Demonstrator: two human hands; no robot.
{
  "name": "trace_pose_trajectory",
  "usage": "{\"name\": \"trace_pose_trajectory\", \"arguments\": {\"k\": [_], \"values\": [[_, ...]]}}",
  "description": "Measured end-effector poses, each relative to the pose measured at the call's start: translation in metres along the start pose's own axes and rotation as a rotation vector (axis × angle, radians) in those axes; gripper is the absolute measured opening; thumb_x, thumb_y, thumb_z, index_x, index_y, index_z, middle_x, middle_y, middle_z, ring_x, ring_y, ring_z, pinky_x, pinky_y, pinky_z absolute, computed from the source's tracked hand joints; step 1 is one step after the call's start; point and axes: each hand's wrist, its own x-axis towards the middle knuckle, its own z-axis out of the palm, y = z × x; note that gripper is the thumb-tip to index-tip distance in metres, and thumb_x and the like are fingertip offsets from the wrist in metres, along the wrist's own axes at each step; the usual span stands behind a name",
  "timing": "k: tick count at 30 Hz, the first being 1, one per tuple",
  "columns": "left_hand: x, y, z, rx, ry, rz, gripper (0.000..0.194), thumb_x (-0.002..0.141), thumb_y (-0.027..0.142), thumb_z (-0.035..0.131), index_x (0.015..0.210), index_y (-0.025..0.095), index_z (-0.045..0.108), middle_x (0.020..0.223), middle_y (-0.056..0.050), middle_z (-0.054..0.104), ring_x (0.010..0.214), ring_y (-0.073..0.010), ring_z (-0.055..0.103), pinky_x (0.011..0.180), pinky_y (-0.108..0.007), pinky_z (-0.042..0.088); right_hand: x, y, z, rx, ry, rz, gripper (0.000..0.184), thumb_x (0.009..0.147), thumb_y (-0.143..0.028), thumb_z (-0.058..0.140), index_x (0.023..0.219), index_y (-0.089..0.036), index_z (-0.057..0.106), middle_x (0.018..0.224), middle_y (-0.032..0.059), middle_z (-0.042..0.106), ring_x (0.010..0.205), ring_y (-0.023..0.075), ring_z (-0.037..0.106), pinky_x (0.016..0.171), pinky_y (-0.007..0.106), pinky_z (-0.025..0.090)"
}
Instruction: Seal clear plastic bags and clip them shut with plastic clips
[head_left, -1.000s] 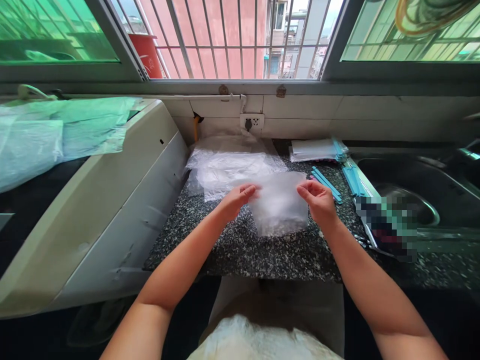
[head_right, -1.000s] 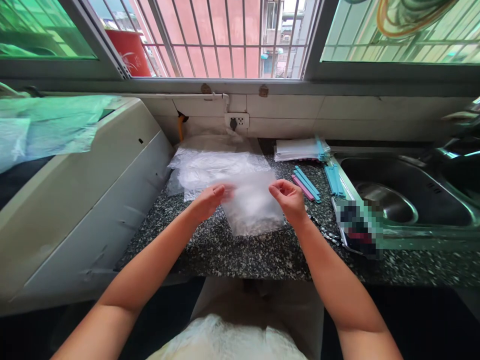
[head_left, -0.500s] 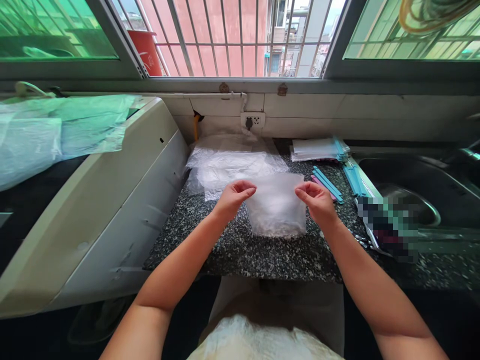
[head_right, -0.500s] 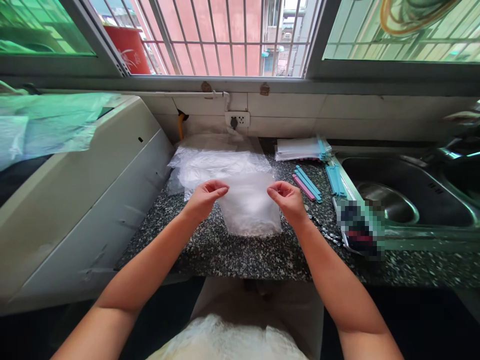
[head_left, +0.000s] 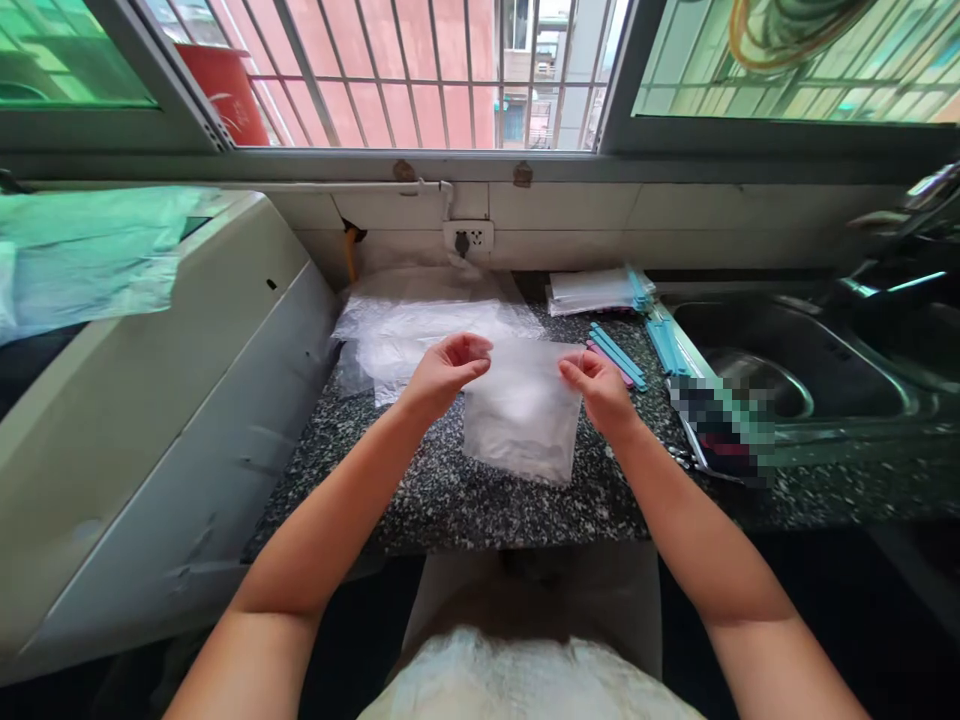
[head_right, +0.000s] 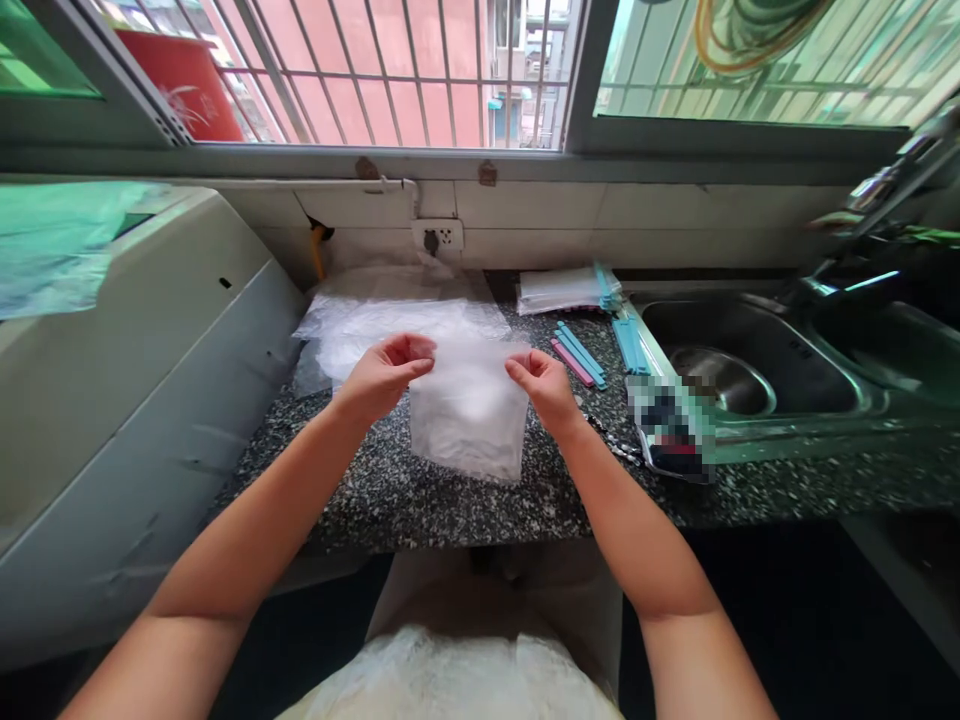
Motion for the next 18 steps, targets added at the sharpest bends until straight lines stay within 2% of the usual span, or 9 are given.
{"name": "trace_pose_trajectory", "arguments": {"k": [5, 9, 14, 18], "values": [[-0.001, -0.009, -0.001, -0.103, 0.023, -0.018, 0.035, 0.052, 0.019, 0.078, 0.084, 0.017, 0.064, 0.066, 0.002, 0.061, 0.063, -0.0081, 0.054, 0.062, -0.021, 0.045, -0.001, 0.002, 0.0, -0.059, 0.017, -0.052, 0.034, 0.058, -0.048, 0.076, 0.063, -0.018, 0.061, 0.059, -0.0035, 0.054, 0.057, 0.0087, 0.045, 0.057, 0.024, 0.038], [-0.005, -0.014, -0.007, -0.123, 0.032, -0.089, 0.042, 0.053, 0.027, 0.081, 0.089, 0.017, 0.063, 0.067, 0.003, 0.059, 0.064, -0.0079, 0.054, 0.061, -0.02, 0.045, -0.004, 0.001, 0.001, -0.124, 0.018, -0.112, 0.028, 0.064, -0.043, 0.073, 0.062, -0.018, 0.061, 0.06, -0.0029, 0.055, 0.057, 0.0086, 0.045, 0.056, 0.024, 0.037], [-0.004, -0.019, -0.012, -0.054, -0.005, -0.248, 0.04, 0.054, 0.046, 0.078, 0.073, 0.013, 0.066, 0.061, 0.001, 0.057, 0.056, -0.0059, 0.049, 0.052, -0.018, 0.037, -0.006, 0.003, 0.001, -0.183, 0.02, -0.159, 0.024, 0.066, -0.04, 0.072, 0.063, -0.018, 0.062, 0.061, -0.0017, 0.056, 0.058, 0.0097, 0.046, 0.057, 0.024, 0.038], [-0.003, -0.022, -0.011, 0.03, 0.015, -0.231, 0.031, 0.054, 0.04, 0.078, 0.06, 0.013, 0.064, 0.052, 0.003, 0.052, 0.049, -0.0045, 0.039, 0.047, -0.02, 0.028, -0.006, 0.005, 0.002, -0.197, 0.004, -0.158, 0.023, 0.066, -0.04, 0.072, 0.065, -0.018, 0.064, 0.063, -0.0009, 0.058, 0.059, 0.0105, 0.048, 0.058, 0.025, 0.04]]}}
